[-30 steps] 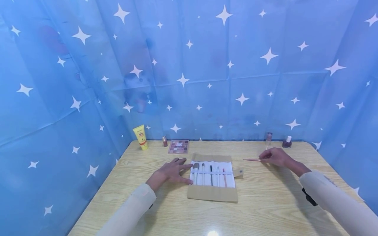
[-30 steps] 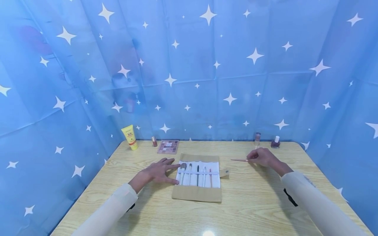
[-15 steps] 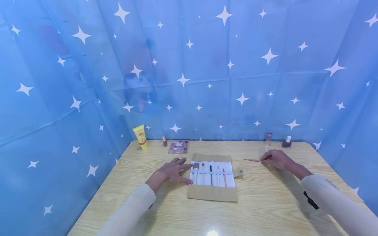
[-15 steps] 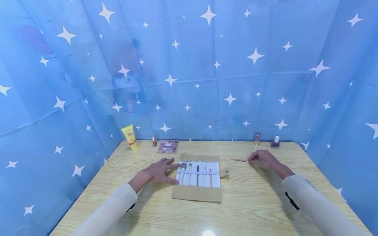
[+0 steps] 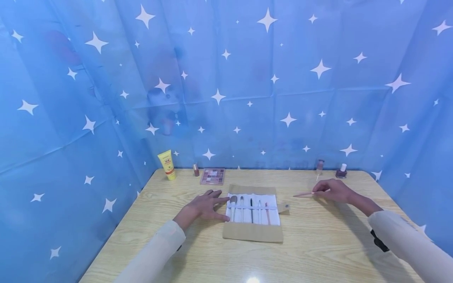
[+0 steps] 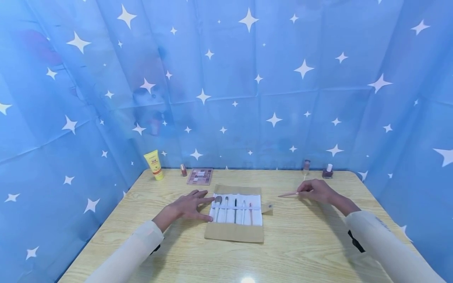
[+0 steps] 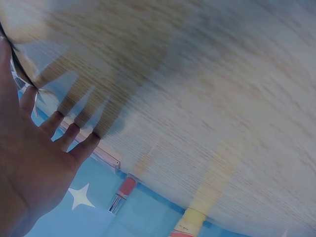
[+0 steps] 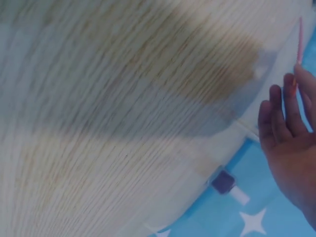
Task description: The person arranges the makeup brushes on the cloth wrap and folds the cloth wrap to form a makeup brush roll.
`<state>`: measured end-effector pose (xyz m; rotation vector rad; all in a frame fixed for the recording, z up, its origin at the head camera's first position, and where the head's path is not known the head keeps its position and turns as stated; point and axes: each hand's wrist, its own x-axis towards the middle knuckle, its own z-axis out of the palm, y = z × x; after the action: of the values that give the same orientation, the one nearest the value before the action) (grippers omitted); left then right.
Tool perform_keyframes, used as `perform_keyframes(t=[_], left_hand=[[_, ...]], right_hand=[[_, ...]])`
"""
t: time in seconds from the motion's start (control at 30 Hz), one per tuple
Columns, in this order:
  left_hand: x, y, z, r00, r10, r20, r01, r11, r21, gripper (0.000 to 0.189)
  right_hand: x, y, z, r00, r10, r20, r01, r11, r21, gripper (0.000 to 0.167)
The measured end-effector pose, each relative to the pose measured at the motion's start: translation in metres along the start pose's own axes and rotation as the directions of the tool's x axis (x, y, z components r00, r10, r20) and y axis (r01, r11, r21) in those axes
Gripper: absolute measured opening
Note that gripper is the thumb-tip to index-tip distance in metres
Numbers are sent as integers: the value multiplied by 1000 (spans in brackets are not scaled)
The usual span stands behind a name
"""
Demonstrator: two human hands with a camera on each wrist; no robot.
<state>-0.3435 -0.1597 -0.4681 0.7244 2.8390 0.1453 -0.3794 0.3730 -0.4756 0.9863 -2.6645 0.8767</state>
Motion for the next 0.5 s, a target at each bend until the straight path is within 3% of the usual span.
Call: perform_keyframes(t=[0.23, 0.5], left_hand=[[0, -1, 2, 1000, -4, -4, 4, 1000, -6, 90], [1, -1, 3, 1000, 11, -19, -11, 1000, 6, 90]], right_hand=[[-1, -7, -5, 999, -27, -26, 29, 997, 74, 13], [3, -23, -10, 991, 131, 6, -129, 970, 205, 23]])
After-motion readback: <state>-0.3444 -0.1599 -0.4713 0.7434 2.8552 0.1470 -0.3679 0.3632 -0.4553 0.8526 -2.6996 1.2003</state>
